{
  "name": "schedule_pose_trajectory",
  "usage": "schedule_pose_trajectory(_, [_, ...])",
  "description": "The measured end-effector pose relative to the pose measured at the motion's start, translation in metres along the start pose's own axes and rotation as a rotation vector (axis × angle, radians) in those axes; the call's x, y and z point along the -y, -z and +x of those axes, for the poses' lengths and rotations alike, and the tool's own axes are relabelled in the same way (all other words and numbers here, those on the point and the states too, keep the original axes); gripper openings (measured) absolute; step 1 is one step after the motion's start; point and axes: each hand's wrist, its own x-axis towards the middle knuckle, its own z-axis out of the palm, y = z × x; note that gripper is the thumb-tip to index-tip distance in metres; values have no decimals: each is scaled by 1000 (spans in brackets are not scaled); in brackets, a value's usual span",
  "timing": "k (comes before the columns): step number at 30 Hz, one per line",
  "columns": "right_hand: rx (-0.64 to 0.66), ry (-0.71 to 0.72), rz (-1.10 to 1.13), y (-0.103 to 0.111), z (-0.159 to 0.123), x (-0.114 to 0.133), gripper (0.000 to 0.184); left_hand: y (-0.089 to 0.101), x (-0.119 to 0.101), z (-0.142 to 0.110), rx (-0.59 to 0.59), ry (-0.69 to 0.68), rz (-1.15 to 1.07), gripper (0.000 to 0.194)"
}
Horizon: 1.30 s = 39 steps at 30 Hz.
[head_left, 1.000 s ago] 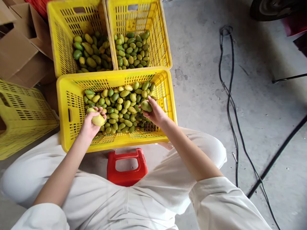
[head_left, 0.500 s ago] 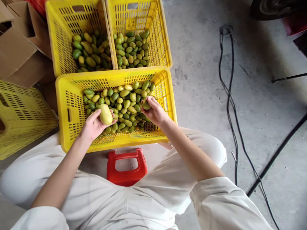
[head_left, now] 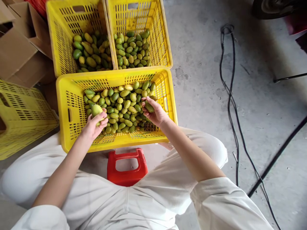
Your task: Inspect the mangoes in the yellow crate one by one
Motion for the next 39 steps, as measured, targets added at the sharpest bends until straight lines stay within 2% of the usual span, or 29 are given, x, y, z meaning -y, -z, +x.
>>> schedule_pose_trajectory(3, [86, 26, -55, 0, -1, 1, 55, -4, -5, -1, 16, 21, -50, 39])
schedule_pose_trajectory(5, [157, -35, -111, 0, -1, 2, 57, -7, -8, -2, -7, 14, -86, 44])
schedule_pose_trajectory(7, [188, -100, -150, 1, -2, 3, 58, -8, -9, -3, -23, -8, -108, 41])
schedule_pose_trajectory(9, [192, -118, -151, 1, -2, 3, 56, -7, -7, -4, -27, -46, -104, 37])
schedule_pose_trajectory(11, [194, -103, -110, -1, -2, 3, 49, -5, -5, -4, -8, -70, -88, 44])
schedule_pose_trajectory(13, [190, -81, -46, -2, -2, 3, 39, -3, -4, -3, 31, -64, -69, 49])
schedule_pose_trajectory(16, [178, -68, 50, -2, -2, 2, 28, -1, -4, -3, 69, -38, -18, 46])
schedule_pose_trajectory(20, [119, -73, 115, -1, -2, 1, 25, -2, -2, -5, 60, -75, 60, 43])
schedule_pose_trajectory(24, [29, -60, 94, -5, -4, -1, 32, -2, -2, -1, -35, -44, 62, 47])
schedule_pose_trajectory(27, [6, -60, 48, -8, -5, -2, 40, -4, -6, 2, -160, 1, -15, 56])
schedule_pose_trajectory(29, [0, -69, 17, -8, -5, -2, 46, -7, -9, 1, -195, 6, -85, 60])
schedule_pose_trajectory(31, [-5, -82, -12, -6, -4, -2, 52, -10, -10, -3, -171, 6, -131, 54])
schedule_pose_trajectory(34, [-16, -102, -49, -4, -2, -1, 57, -13, -8, -9, -83, 26, -76, 26])
schedule_pose_trajectory(35, [-20, -104, -55, -3, -2, 0, 58, -13, -6, -10, -53, 32, -41, 24])
schedule_pose_trajectory(39, [-23, -104, -34, -4, -2, 3, 49, -10, 0, -9, 54, -16, -6, 44])
